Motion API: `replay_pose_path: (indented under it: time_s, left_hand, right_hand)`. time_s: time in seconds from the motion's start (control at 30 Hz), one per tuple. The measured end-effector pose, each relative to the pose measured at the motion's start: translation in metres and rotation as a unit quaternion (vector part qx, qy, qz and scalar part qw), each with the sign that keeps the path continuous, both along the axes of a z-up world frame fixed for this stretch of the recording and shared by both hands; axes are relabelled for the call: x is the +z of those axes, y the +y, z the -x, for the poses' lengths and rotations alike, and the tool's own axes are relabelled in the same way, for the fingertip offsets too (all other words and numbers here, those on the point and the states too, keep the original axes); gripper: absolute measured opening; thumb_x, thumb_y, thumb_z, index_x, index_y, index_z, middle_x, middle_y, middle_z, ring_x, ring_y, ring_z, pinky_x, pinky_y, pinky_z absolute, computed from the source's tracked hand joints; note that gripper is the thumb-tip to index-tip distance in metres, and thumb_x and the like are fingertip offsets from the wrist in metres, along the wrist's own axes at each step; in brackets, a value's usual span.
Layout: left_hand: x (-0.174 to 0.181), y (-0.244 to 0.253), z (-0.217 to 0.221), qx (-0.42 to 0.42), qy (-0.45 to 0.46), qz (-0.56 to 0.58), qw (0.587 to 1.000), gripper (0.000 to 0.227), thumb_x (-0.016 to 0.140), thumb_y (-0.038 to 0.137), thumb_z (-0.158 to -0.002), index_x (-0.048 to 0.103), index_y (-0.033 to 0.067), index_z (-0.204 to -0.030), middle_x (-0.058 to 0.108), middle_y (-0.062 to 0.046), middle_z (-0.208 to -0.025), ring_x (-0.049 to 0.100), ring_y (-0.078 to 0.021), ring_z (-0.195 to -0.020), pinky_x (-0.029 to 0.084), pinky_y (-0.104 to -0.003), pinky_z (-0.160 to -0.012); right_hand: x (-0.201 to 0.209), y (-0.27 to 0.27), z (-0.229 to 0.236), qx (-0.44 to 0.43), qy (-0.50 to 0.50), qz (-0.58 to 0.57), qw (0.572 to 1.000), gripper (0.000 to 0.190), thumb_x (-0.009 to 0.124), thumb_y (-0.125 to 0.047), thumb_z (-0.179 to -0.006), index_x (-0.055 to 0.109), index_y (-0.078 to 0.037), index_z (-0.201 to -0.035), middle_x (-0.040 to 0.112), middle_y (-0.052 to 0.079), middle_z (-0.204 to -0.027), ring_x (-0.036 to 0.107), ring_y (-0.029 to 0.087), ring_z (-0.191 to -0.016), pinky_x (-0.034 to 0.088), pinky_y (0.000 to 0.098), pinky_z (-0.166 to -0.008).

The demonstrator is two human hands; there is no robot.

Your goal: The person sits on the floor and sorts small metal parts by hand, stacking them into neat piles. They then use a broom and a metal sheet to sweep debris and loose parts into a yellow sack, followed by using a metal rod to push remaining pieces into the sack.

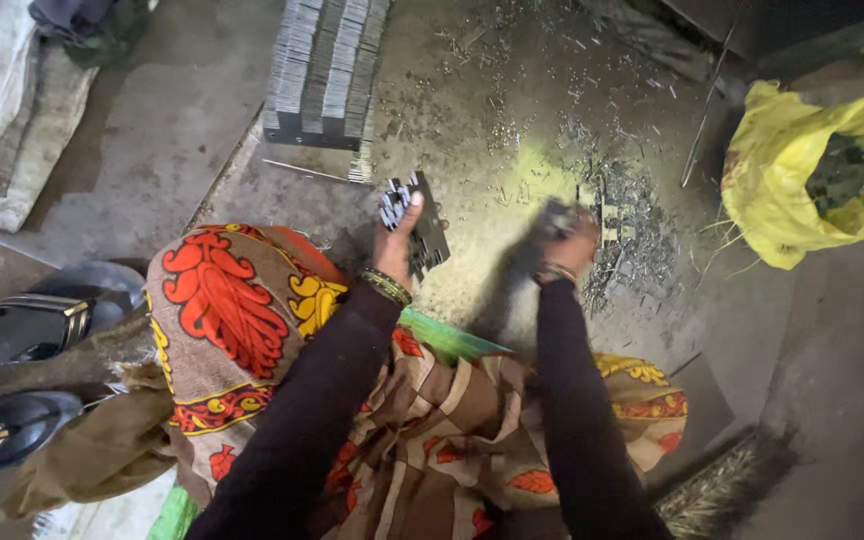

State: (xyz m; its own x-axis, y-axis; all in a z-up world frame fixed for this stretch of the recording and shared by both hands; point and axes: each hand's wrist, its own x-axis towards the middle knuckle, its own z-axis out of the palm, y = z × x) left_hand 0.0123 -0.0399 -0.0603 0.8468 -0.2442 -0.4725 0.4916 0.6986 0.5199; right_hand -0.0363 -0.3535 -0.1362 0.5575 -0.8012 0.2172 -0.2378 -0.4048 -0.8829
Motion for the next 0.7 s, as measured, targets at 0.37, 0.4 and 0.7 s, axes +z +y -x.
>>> replay_pose_path:
  time_s: [0.37,0.4,0.7]
  left_hand:
    - [-0.046,-0.027,0.006,0.046,-0.048,-0.135,0.989,0.041,0.086,0.031,-0.087,0.069,0.0016,-0.111,0.073,-0.006,-0.099,0.067,-0.0165,-0.078,0.056,-0.034,-0.070]
    - [-0.041,-0.026,0.006,0.057,-0.055,-0.188,0.979,0.042,0.086,0.033,-0.089,0.072,0.0012,-0.113,0.074,-0.004,-0.104,0.066,-0.0137,-0.084,0.054,-0.031,-0.075]
    - [-0.055,-0.023,-0.008,0.149,-0.077,-0.137,0.976,0.047,0.082,0.039,-0.089,0.069,0.0048,-0.119,0.071,0.002,-0.108,0.062,-0.0082,-0.093,0.050,-0.028,-0.087]
  right_hand:
    - [0.010,0.128,0.045,0.231,0.125,0.157,0.952,0.027,0.070,-0.003,-0.083,0.075,-0.004,-0.110,0.079,0.017,-0.095,0.075,0.026,-0.086,0.058,0.0370,-0.078]
    - [-0.002,0.144,0.050,0.262,0.125,0.091,0.953,0.038,0.066,-0.002,-0.081,0.069,0.002,-0.119,0.076,0.019,-0.092,0.074,0.027,-0.084,0.057,0.0375,-0.075]
    - [-0.073,0.093,-0.043,0.332,0.051,0.255,0.907,0.030,0.047,-0.001,-0.099,0.065,0.004,-0.122,0.070,0.022,-0.114,0.067,0.035,-0.103,0.053,0.0441,-0.090]
